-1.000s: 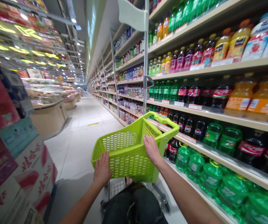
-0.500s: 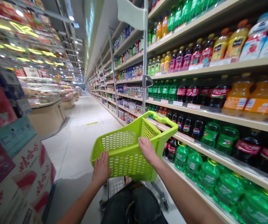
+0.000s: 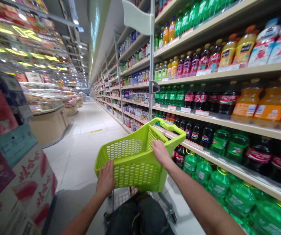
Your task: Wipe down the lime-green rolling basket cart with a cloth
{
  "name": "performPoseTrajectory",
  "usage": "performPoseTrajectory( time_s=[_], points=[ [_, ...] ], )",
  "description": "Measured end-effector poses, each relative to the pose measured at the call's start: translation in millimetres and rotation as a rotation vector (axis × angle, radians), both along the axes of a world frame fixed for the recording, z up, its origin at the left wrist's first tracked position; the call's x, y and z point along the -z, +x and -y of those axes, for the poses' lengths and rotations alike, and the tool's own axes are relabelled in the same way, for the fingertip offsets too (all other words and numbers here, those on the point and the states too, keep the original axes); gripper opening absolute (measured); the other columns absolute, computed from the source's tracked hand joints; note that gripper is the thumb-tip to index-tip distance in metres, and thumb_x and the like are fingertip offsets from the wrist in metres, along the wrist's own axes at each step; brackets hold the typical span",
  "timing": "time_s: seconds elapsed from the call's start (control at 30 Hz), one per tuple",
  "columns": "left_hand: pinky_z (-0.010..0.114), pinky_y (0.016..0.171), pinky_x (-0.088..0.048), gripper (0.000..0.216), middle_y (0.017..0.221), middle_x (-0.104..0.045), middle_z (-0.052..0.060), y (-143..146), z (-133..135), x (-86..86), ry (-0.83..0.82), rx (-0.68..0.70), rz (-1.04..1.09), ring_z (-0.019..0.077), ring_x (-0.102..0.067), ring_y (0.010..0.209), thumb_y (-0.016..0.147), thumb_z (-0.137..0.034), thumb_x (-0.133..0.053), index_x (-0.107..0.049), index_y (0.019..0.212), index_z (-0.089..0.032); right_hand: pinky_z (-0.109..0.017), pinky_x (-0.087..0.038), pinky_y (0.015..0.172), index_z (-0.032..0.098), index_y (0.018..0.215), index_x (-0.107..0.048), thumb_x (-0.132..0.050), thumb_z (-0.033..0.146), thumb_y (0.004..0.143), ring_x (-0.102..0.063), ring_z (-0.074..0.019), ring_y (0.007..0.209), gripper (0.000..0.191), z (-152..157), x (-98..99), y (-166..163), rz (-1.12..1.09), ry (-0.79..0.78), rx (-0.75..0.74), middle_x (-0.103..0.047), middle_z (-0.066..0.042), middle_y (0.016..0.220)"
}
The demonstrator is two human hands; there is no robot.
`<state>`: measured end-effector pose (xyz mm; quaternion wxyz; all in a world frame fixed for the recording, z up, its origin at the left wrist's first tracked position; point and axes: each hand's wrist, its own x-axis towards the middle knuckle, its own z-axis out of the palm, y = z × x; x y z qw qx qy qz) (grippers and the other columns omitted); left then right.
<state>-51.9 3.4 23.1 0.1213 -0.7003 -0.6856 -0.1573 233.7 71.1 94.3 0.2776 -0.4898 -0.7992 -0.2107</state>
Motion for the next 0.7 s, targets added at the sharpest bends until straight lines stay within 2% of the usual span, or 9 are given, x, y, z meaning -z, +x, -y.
performPoseTrajectory(
  time_s=[0.07,0.13,0.2,0.27,0.33,0.43,0.57,0.63,0.7],
  points=[
    [0.043,0.105,-0.019,0.073,0.141,-0.026,0.012,2.1,-1.1,1.3,0.009,-0.012,0.012,0.0252,-0.021,0.130,0.061,-0.011,-0.042,-0.027,0.132,-0.004,-0.041,-0.031,0.091,0.012,0.100,-0.057,-0.029,0.012,0.087,-0.044,-0.0240,0.103,0.031,-3.5,-17.3,29.5,-0.041,0.016,0.097,-0.053,-0.014,0.110],
    [0.044,0.105,-0.020,0.073,0.140,-0.027,0.012,4.3,-1.3,2.3,0.015,-0.020,0.020,0.0259,-0.020,0.130,0.061,-0.012,-0.043,-0.027,0.132,-0.004,-0.043,-0.031,0.089,0.010,0.099,-0.057,-0.028,0.012,0.087,-0.045,-0.0262,0.101,0.032,-1.3,-20.4,32.0,-0.065,0.013,0.159,-0.053,-0.018,0.109],
    [0.044,0.104,-0.021,0.074,0.141,-0.026,0.013,5.4,-0.4,2.7,0.017,-0.018,0.018,0.0259,-0.020,0.130,0.061,-0.012,-0.043,-0.027,0.132,-0.004,-0.039,-0.033,0.088,0.013,0.094,-0.059,-0.032,0.012,0.086,-0.048,-0.0241,0.098,0.029,5.2,-9.3,8.7,-0.043,-0.012,0.130,-0.056,-0.015,0.105],
    [0.044,0.104,-0.021,0.073,0.141,-0.026,0.012,4.7,1.0,2.4,0.017,-0.008,0.002,0.0254,-0.021,0.130,0.061,-0.011,-0.042,-0.027,0.132,-0.004,-0.032,-0.034,0.086,0.018,0.088,-0.061,-0.038,0.013,0.085,-0.050,-0.0192,0.094,0.024,11.4,6.4,-23.0,0.010,-0.042,0.033,-0.059,-0.009,0.100],
    [0.043,0.104,-0.021,0.073,0.140,-0.027,0.012,2.8,1.9,2.1,0.023,-0.001,-0.021,0.0247,-0.022,0.130,0.061,-0.010,-0.042,-0.027,0.132,-0.005,-0.028,-0.035,0.086,0.020,0.086,-0.061,-0.041,0.014,0.085,-0.051,-0.0160,0.093,0.021,13.3,14.7,-40.2,0.046,-0.058,-0.037,-0.060,-0.005,0.100],
    [0.042,0.104,-0.022,0.072,0.140,-0.028,0.012,0.8,1.8,2.3,0.036,0.003,-0.041,0.0242,-0.023,0.129,0.061,-0.009,-0.042,-0.028,0.132,-0.007,-0.029,-0.034,0.087,0.018,0.092,-0.061,-0.040,0.014,0.085,-0.049,-0.0170,0.098,0.021,6.7,2.0,-13.8,0.054,-0.058,-0.041,-0.058,-0.007,0.106],
    [0.043,0.105,-0.021,0.073,0.141,-0.027,0.013,4.2,0.6,2.5,0.038,-0.009,-0.010,0.0254,-0.021,0.130,0.061,-0.011,-0.043,-0.026,0.132,-0.005,-0.036,-0.034,0.088,0.012,0.100,-0.058,-0.035,0.012,0.085,-0.047,-0.0225,0.101,0.027,-3.6,-30.7,54.7,-0.040,-0.002,0.163,-0.054,-0.014,0.111],
    [0.044,0.105,-0.020,0.074,0.141,-0.026,0.013,7.3,0.9,0.8,0.019,-0.021,0.005,0.0264,-0.021,0.130,0.061,-0.012,-0.043,-0.026,0.132,-0.004,-0.039,-0.034,0.089,0.011,0.101,-0.057,-0.034,0.011,0.085,-0.046,-0.0241,0.102,0.028,-2.4,-29.7,56.6,-0.085,0.020,0.207,-0.053,-0.016,0.111],
    [0.044,0.104,-0.020,0.074,0.141,-0.025,0.013,9.8,2.1,-2.7,-0.009,-0.027,0.007,0.0263,-0.020,0.130,0.061,-0.012,-0.043,-0.025,0.133,-0.004,-0.041,-0.032,0.092,0.014,0.099,-0.058,-0.035,0.011,0.085,-0.045,-0.0234,0.103,0.027,3.0,-11.8,28.2,-0.083,0.011,0.141,-0.054,-0.014,0.110]
  ],
)
